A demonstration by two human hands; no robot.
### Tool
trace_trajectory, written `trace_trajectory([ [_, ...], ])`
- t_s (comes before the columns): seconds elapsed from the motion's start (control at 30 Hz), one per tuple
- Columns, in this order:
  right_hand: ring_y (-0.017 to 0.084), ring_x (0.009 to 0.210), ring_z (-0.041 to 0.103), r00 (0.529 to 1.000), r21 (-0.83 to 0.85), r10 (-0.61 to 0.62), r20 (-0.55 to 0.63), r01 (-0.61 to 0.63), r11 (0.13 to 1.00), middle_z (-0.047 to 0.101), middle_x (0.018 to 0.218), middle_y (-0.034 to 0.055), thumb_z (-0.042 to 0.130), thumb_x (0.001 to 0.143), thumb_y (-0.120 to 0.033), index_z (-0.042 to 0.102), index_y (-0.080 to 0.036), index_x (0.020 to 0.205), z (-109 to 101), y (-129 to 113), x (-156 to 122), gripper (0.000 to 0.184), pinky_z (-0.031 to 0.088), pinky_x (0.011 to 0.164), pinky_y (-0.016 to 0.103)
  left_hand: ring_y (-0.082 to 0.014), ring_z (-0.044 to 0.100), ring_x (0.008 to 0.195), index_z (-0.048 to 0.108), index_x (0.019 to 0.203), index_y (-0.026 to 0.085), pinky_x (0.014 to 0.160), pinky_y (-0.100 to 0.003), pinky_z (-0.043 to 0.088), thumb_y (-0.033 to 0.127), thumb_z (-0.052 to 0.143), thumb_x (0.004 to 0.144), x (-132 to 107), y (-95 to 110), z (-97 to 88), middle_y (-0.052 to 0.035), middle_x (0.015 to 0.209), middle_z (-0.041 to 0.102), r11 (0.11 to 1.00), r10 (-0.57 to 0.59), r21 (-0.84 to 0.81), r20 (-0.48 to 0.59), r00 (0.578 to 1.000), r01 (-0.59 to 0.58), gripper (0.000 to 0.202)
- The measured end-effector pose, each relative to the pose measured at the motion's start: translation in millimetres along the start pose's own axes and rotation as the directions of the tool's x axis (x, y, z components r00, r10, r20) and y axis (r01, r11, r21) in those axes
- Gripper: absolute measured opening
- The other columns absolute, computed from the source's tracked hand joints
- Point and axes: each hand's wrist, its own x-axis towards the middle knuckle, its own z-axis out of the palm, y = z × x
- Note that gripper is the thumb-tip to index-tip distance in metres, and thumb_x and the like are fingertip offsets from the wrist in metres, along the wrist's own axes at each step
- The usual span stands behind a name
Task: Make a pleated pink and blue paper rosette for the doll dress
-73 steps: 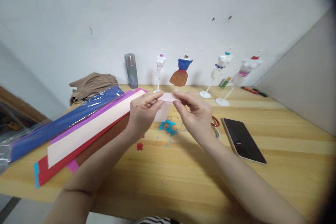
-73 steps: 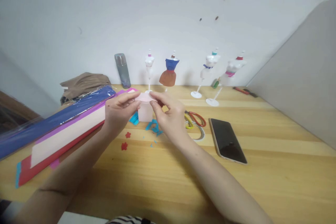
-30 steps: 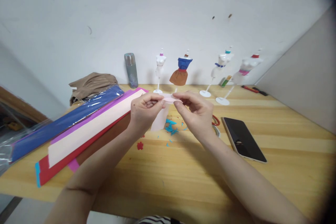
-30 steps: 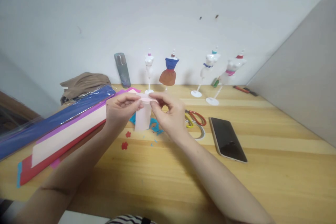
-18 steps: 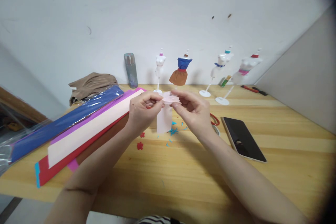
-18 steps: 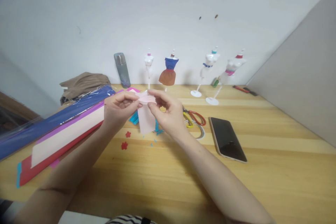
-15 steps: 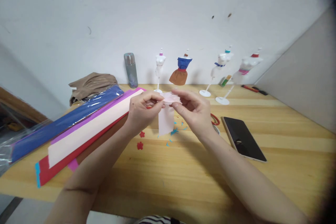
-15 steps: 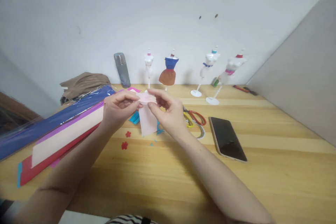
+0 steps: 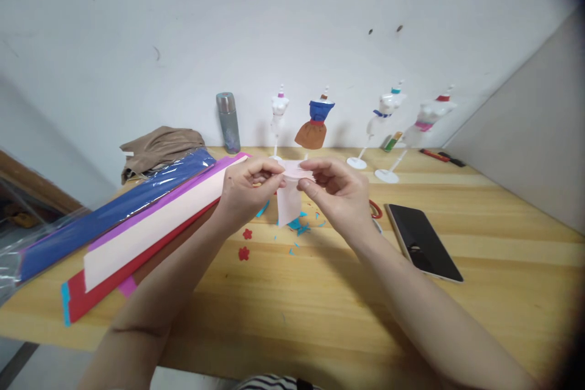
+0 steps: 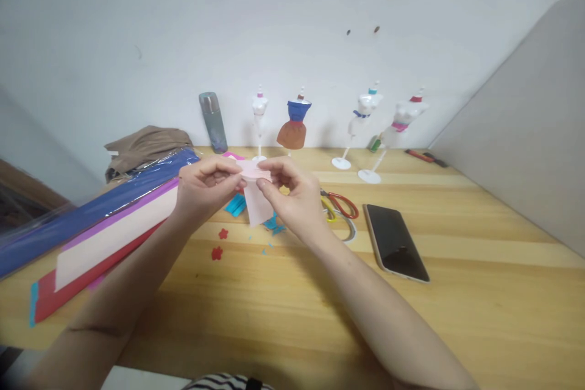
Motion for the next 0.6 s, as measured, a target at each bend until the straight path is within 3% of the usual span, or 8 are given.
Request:
trace_trajectory([
  [0.27,0.016,0.066,0.063,0.999,-0.07,-0.007,-0.033,0.005,0.998,0.071,0.074,-0.0002,0.074,0.08,-0.028,0.071,-0.024,0.081,1.0,1.0,-2.4,0.005,0.054,0.064,0.033,-0.0128,0.075,0.064,0.077,0.076,0.018,0.062,-0.022,0.062,0.017,0.074,0.077,0.1,-1.6,0.2,-0.0034,0.078,0.08,0.996,0.062,0.061,-0.046,0.997,-0.059,0.003],
  [0.43,0.015,0.067,0.064,0.999,-0.009,0.016,-0.029,-0.016,1.0,0.073,0.08,0.0006,0.073,0.079,-0.028,0.071,-0.024,0.087,2.9,0.8,-2.0,0.009,0.055,0.065,0.033,-0.0141,0.076,0.066,0.075,0.079,0.017,0.066,-0.024,0.064,0.018,0.076,0.08,-1.6,-4.3,1.0,-0.0035,0.078,0.078,0.999,0.032,-0.011,-0.011,0.999,-0.032,0.001],
  [0.6,0.017,0.07,0.068,0.997,0.007,0.06,0.054,-0.06,0.998,0.076,0.085,0.0019,0.074,0.082,-0.034,0.074,-0.023,0.096,1.4,1.8,-1.7,0.017,0.056,0.068,0.035,-0.0132,0.075,0.065,0.075,0.079,0.018,0.066,-0.023,0.063,0.019,0.074,0.081,-0.4,-2.8,-0.7,-0.0023,0.076,0.077,1.0,-0.001,-0.031,0.047,0.999,0.002,0.003],
])
